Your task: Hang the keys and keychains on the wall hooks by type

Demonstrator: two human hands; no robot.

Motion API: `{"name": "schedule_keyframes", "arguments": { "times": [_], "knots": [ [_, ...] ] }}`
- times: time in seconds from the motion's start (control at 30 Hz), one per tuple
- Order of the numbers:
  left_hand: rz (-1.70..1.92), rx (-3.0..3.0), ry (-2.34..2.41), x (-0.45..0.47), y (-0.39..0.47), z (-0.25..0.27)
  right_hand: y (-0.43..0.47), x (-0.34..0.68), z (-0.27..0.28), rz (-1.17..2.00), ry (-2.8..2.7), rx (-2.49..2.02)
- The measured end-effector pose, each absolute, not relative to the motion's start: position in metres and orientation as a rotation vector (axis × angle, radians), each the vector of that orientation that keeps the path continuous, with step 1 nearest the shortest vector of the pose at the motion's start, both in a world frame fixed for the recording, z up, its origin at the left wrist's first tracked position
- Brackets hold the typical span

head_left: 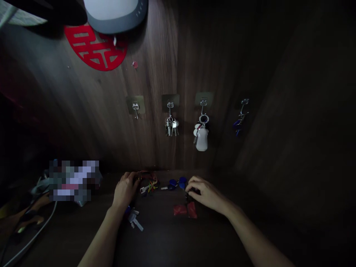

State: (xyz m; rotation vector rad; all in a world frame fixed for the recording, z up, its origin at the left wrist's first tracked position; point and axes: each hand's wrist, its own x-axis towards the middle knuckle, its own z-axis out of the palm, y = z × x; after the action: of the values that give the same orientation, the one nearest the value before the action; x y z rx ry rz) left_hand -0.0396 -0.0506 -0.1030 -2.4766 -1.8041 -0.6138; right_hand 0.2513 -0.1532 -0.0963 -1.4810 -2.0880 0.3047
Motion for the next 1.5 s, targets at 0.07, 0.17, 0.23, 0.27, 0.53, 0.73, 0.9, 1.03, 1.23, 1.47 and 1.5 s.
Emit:
{"name": "schedule_keyframes", "arguments": {
  "times": [0.07, 0.17, 0.23, 0.27, 0.53, 0.73, 0.9, 1.03, 1.23, 1.47, 1.5],
  "knots": [
    [-0.639, -2.467, -1.748, -0.038, -0.051, -0.102, -0.155, 0.253, -0.094, 0.299, -2.095, -1.501],
    [-0.745, -2.563, -1.609, -0.03, -0.054, -0.1, -0.156, 0.262, -0.093, 0.283, -2.058, -1.59],
    [-0.857, -2.732, -1.425, -0.02, -0.06, -0.098, -0.157, 0.27, -0.093, 0.303, -2.042, -1.667],
    [-0.895, -2.84, -1.31, -0.013, -0.064, -0.098, -0.158, 0.273, -0.093, 0.327, -2.041, -1.701],
    [-0.587, -3.412, -0.696, 0.031, -0.103, -0.107, -0.166, 0.277, -0.093, 0.501, -2.076, -1.734],
    [-0.615, -3.431, -0.772, 0.028, -0.099, -0.112, -0.167, 0.279, -0.081, 0.52, -1.932, -1.603],
    [-0.738, -3.516, -0.897, 0.03, -0.101, -0.109, -0.168, 0.272, -0.071, 0.79, -1.686, -1.48],
    [-1.056, -3.618, -1.088, 0.034, -0.108, -0.1, -0.163, 0.257, -0.078, 1.003, -1.494, -1.286],
    [-1.355, -3.732, -1.22, 0.041, -0.113, -0.095, -0.153, 0.226, -0.093, 1.109, -1.444, -1.175],
    [-1.734, -3.756, -1.442, 0.047, -0.105, -0.109, -0.149, 0.21, -0.097, 1.054, -1.389, -1.147],
    [-1.803, -3.781, -1.464, 0.047, -0.104, -0.109, -0.148, 0.211, -0.097, 1.042, -1.376, -1.144]
  ]
}}
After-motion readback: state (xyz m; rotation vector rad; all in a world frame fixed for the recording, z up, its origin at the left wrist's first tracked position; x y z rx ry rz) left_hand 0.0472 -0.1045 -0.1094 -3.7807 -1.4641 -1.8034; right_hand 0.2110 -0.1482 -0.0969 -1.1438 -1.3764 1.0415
